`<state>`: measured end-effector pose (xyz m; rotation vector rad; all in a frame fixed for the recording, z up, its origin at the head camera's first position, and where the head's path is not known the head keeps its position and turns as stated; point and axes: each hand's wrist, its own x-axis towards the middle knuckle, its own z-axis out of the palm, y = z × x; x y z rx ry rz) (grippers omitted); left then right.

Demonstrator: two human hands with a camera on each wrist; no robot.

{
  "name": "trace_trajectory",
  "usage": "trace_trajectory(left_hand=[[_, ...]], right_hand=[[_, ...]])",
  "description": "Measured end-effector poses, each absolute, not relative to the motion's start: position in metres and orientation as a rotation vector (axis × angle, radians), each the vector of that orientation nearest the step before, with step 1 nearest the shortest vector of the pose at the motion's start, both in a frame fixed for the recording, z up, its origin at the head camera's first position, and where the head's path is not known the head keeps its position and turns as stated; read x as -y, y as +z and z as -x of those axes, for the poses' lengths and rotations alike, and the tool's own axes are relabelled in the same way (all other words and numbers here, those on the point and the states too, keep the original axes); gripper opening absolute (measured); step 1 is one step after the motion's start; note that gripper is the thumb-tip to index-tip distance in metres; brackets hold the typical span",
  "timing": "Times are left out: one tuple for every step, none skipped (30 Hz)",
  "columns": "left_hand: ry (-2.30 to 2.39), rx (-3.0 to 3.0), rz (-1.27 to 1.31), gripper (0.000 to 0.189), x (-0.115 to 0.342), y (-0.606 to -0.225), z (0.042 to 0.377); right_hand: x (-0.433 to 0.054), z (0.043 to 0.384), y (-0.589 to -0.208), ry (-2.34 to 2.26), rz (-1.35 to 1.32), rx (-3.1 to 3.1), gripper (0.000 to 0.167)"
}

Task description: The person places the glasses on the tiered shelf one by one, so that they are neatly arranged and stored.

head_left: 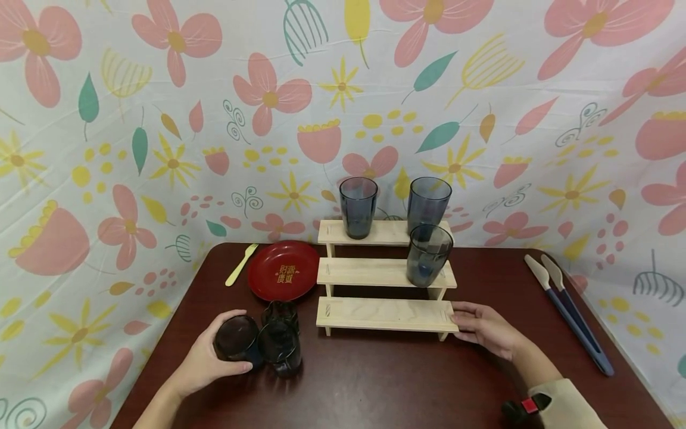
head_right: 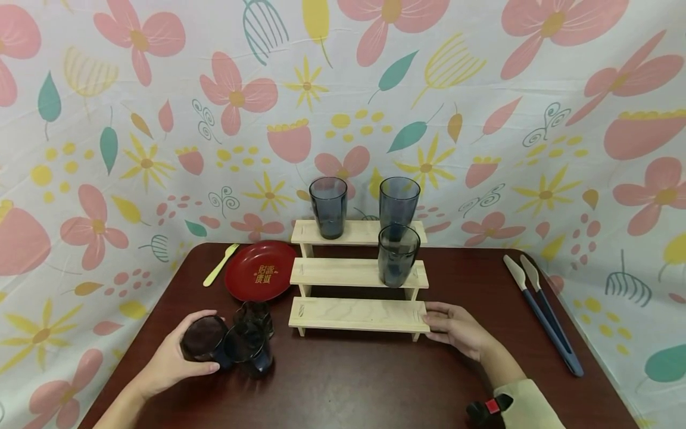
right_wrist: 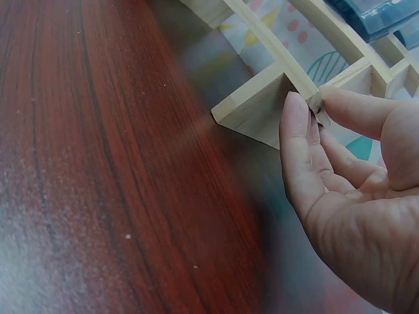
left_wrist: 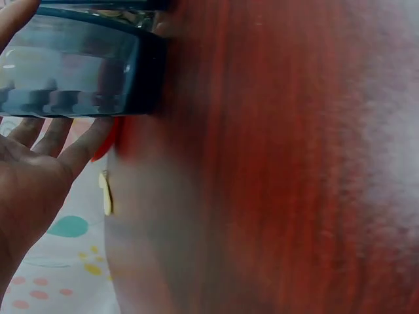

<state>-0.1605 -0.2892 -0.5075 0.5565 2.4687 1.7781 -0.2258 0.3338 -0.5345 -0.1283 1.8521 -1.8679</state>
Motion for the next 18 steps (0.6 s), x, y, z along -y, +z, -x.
trace_trajectory(left_hand=[[1.771,-2.485,-0.528,0.090,0.289,-0.509,0.160],[1.774,-2.487,-0.511,0.090,0.290,-0.510,0.159],[1.777,-2.489,-0.499,0.090,0.290,-0.511,0.159],[1.783,-2.489,-0.496,0.090,0.290,-0.513,0.158],[1.796,-2.479,-0.496,0.090,0.291,-0.514,0.158],[1.810,-2.470,-0.494,0.090,0.291,-0.515,0.158],[1.826,-2.457,-0.498,0.089,0.292,-0.516,0.157],[1.844,-2.441,-0.497,0.089,0.292,-0.516,0.157],[1.857,-2.430,-0.497,0.089,0.292,-0.517,0.157],[1.874,-2.413,-0.497,0.088,0.292,-0.518,0.157],[1.889,-2.400,-0.491,0.088,0.292,-0.518,0.157],[1.899,-2.394,-0.490,0.088,0.292,-0.519,0.157],[1.908,-2.387,-0.489,0.088,0.292,-0.519,0.156],[1.914,-2.388,-0.484,0.088,0.292,-0.520,0.156],[1.919,-2.390,-0.481,0.088,0.292,-0.520,0.156],[1.923,-2.390,-0.476,0.088,0.291,-0.520,0.156],[1.926,-2.394,-0.474,0.089,0.291,-0.520,0.156],[1.925,-2.402,-0.479,0.089,0.291,-0.520,0.156]], right_hand=[[-0.334,0.226,-0.535,-1.869,0.129,-1.852,0.067],[-0.334,0.226,-0.535,-1.871,0.127,-1.852,0.067],[-0.334,0.226,-0.535,-1.872,0.126,-1.853,0.067],[-0.334,0.226,-0.535,-1.873,0.125,-1.853,0.067],[-0.334,0.226,-0.535,-1.873,0.124,-1.854,0.067],[-0.334,0.226,-0.535,-1.872,0.125,-1.855,0.067],[-0.333,0.226,-0.535,-1.872,0.125,-1.856,0.067],[-0.333,0.226,-0.534,-1.871,0.124,-1.857,0.068],[-0.333,0.226,-0.534,-1.870,0.124,-1.858,0.068],[-0.333,0.226,-0.534,-1.869,0.119,-1.860,0.069],[-0.333,0.225,-0.534,-1.867,0.117,-1.863,0.070],[-0.333,0.225,-0.534,-1.864,0.115,-1.866,0.070],[-0.333,0.225,-0.534,-1.862,0.112,-1.868,0.071],[-0.333,0.226,-0.533,-1.860,0.109,-1.869,0.072],[-0.333,0.225,-0.533,-1.859,0.106,-1.870,0.072],[-0.332,0.225,-0.533,-1.860,0.103,-1.870,0.072],[-0.332,0.225,-0.532,-1.859,0.104,-1.869,0.072],[-0.332,0.225,-0.532,-1.860,0.103,-1.868,0.072]])
